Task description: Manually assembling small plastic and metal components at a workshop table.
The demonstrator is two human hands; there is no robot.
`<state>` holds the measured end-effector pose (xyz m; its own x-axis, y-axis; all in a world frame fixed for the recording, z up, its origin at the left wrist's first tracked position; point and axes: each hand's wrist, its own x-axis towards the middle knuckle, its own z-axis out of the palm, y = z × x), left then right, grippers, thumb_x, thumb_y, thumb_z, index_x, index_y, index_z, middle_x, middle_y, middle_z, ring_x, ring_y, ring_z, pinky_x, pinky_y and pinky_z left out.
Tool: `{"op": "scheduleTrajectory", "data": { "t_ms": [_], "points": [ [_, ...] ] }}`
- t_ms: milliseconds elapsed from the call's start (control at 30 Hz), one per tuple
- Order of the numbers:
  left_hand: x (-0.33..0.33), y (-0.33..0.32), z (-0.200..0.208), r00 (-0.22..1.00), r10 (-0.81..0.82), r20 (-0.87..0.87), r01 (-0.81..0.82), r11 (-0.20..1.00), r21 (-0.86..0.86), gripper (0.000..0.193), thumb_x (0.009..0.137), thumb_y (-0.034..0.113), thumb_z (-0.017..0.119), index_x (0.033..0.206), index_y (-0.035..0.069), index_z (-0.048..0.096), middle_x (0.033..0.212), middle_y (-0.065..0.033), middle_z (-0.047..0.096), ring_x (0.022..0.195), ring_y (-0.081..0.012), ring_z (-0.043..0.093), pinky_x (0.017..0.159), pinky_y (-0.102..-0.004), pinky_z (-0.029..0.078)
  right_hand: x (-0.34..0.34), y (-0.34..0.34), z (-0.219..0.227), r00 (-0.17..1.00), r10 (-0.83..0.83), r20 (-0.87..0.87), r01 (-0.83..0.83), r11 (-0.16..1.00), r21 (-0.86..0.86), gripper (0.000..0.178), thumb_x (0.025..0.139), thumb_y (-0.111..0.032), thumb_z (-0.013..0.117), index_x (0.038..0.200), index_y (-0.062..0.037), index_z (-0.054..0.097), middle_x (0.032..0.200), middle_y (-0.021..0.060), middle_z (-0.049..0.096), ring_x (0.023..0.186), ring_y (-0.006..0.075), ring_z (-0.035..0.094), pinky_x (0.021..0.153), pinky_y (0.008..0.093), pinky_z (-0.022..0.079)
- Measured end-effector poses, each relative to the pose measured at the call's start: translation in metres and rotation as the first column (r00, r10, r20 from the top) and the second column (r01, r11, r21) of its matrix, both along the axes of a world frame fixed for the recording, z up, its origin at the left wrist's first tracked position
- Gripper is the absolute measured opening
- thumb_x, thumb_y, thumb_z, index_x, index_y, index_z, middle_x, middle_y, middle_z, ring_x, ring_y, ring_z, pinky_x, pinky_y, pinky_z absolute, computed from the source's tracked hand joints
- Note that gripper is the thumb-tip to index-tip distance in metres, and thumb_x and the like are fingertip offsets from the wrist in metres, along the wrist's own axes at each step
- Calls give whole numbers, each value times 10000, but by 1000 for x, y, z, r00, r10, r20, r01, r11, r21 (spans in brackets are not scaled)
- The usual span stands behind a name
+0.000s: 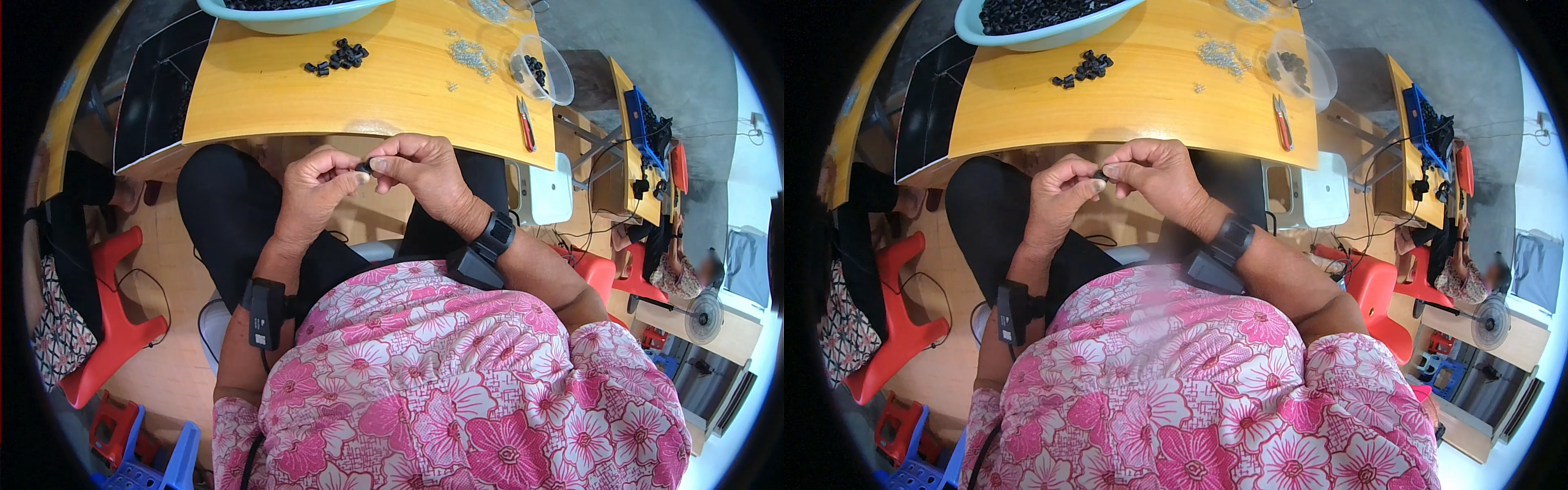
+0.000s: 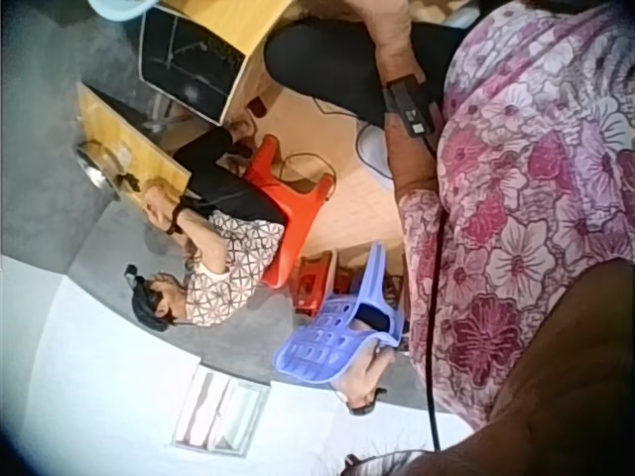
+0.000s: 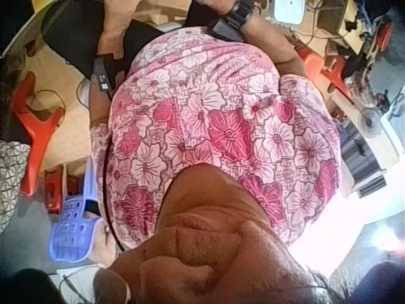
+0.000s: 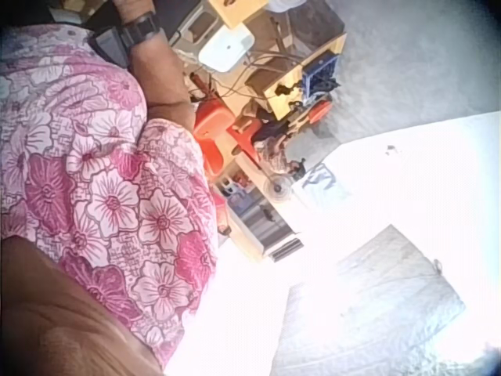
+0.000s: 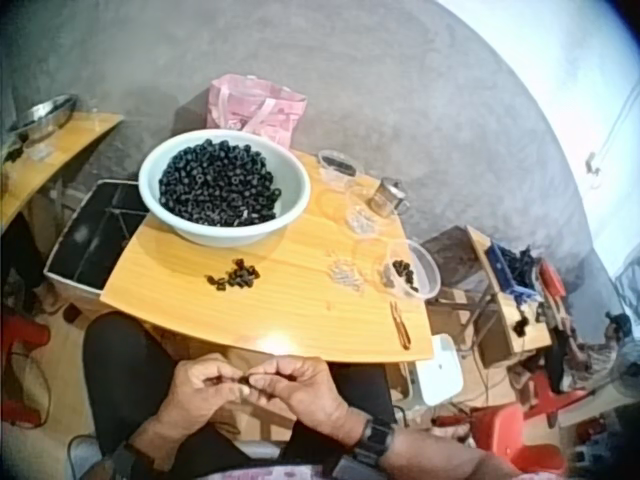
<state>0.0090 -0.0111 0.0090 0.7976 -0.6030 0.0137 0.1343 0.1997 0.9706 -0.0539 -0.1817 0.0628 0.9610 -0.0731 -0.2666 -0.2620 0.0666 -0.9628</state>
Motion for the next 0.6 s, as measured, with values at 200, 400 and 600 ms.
{"op": "scheduleTrajectory", "data": {
  "t_ms": [200,400,600],
  "points": [
    [0,0,-3,998,-6,-65,6,1000,-4,101,765,-6,687,862,-12,661,748,15,565,674,-38,498,601,-189,417,-1,1,-6,1000,-23,12,23,999,41,102,874,-38,600,926,40,641,756,55,637,634,102,604,619,227,515],
    [-3,-1,-1,987,-12,-162,6,999,-36,102,770,5,688,868,-8,662,743,8,590,672,-37,514,609,-188,425,-3,2,-7,995,-13,101,20,998,-61,98,876,-41,600,913,36,649,763,52,642,641,99,606,614,223,508],
    [-3,1,0,997,-36,-72,37,999,4,80,797,25,664,871,-2,646,792,-17,593,690,-77,544,650,-209,450,-4,4,-6,983,-9,183,42,983,-177,86,857,-25,619,895,29,674,748,57,638,634,88,602,575,210,499]
  ]
}}
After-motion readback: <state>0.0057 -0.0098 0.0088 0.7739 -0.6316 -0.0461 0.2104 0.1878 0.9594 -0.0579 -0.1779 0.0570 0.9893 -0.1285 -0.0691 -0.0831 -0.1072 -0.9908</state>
